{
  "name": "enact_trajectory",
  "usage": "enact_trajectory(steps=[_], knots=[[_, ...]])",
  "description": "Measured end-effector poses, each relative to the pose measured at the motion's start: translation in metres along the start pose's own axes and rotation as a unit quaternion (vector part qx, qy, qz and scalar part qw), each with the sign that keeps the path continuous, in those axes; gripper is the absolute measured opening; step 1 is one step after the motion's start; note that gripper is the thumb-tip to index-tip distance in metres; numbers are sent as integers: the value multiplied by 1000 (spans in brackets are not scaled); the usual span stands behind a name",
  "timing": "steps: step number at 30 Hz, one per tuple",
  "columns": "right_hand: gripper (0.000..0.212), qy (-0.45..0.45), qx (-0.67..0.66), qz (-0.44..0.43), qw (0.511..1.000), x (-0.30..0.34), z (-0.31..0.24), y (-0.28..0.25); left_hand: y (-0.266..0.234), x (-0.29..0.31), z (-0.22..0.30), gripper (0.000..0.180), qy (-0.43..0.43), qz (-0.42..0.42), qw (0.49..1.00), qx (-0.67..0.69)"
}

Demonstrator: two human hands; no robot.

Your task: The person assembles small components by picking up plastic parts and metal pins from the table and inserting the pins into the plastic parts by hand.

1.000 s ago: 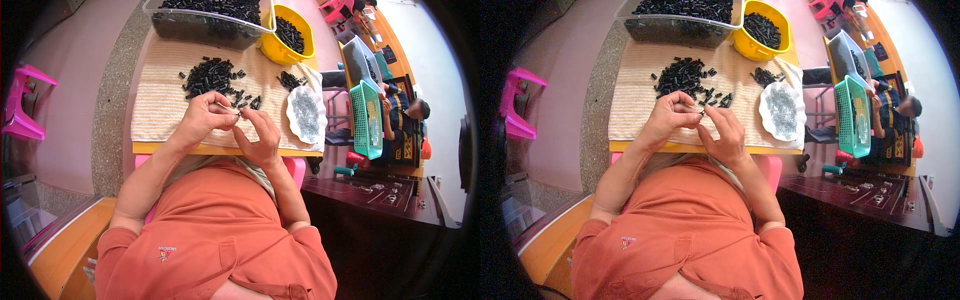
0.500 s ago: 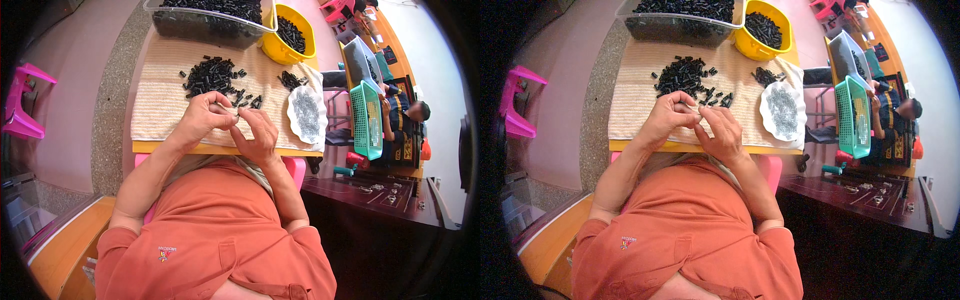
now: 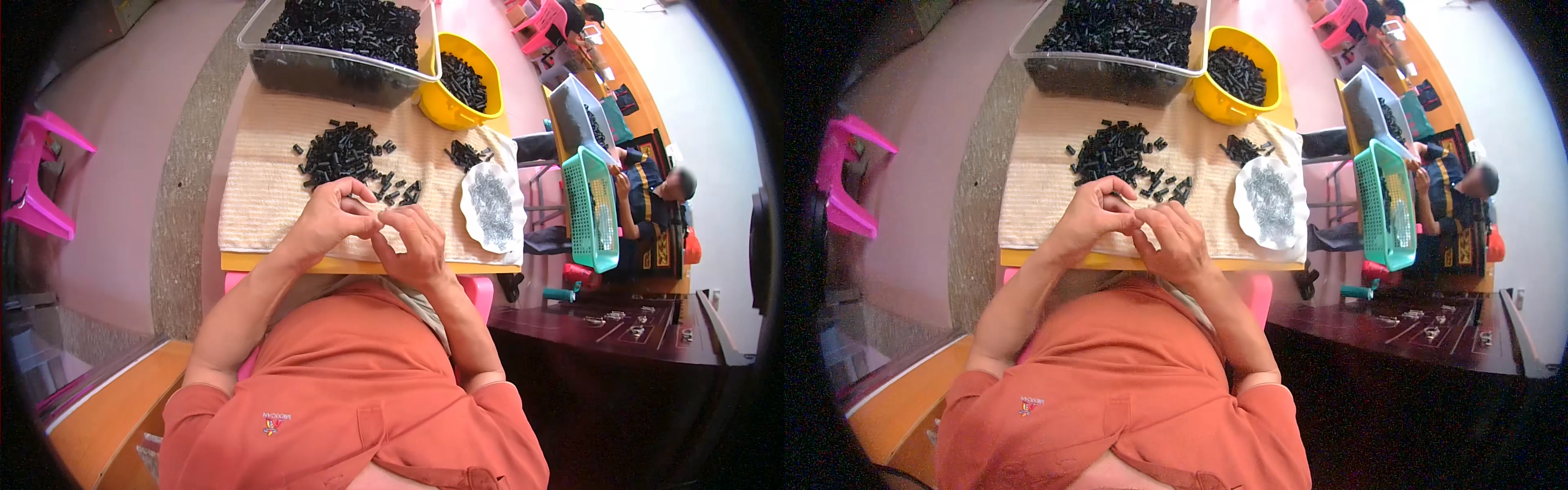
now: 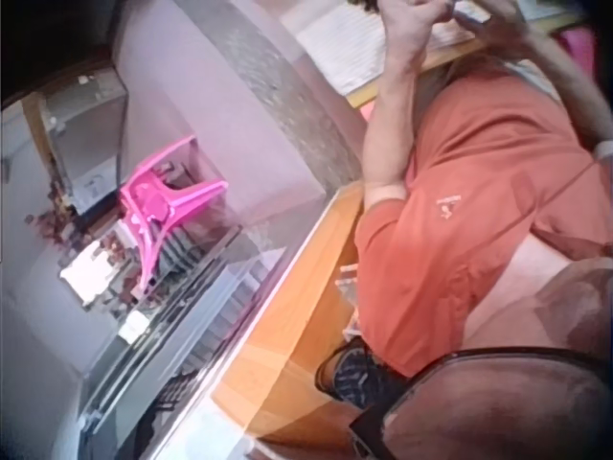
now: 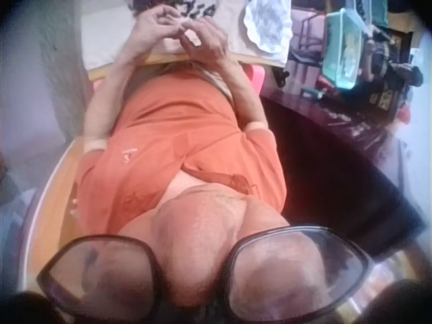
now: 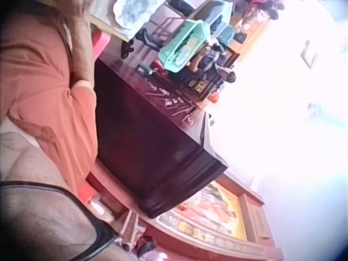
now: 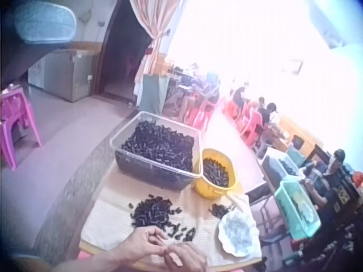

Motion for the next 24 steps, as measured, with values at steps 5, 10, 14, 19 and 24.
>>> enact_trajectory(steps=[5,10,14,19,24], knots=[[41,21,0,21,1000,-11,11,-8,1,-1,0,30,38,26,999,20],[35,-2,44,57,997,-42,15,-28,0,-1,8,27,76,77,994,-3],[32,-45,56,121,990,-65,7,-45,-1,-1,10,24,95,77,992,-28],[29,-105,52,208,971,-89,-6,-67,-1,0,11,21,112,75,990,-39],[28,-105,86,264,955,-97,-2,-85,-4,0,14,16,126,80,987,-56]])
Point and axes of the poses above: each hand's wrist, its own x-axis away from the middle knuckle, its own y-axis out of the palm, z = x × y, the point moved 6 cm from there along -x, towards the middle knuckle, and after that the axes turned 10 degrees about y, right-handed, at the moved point
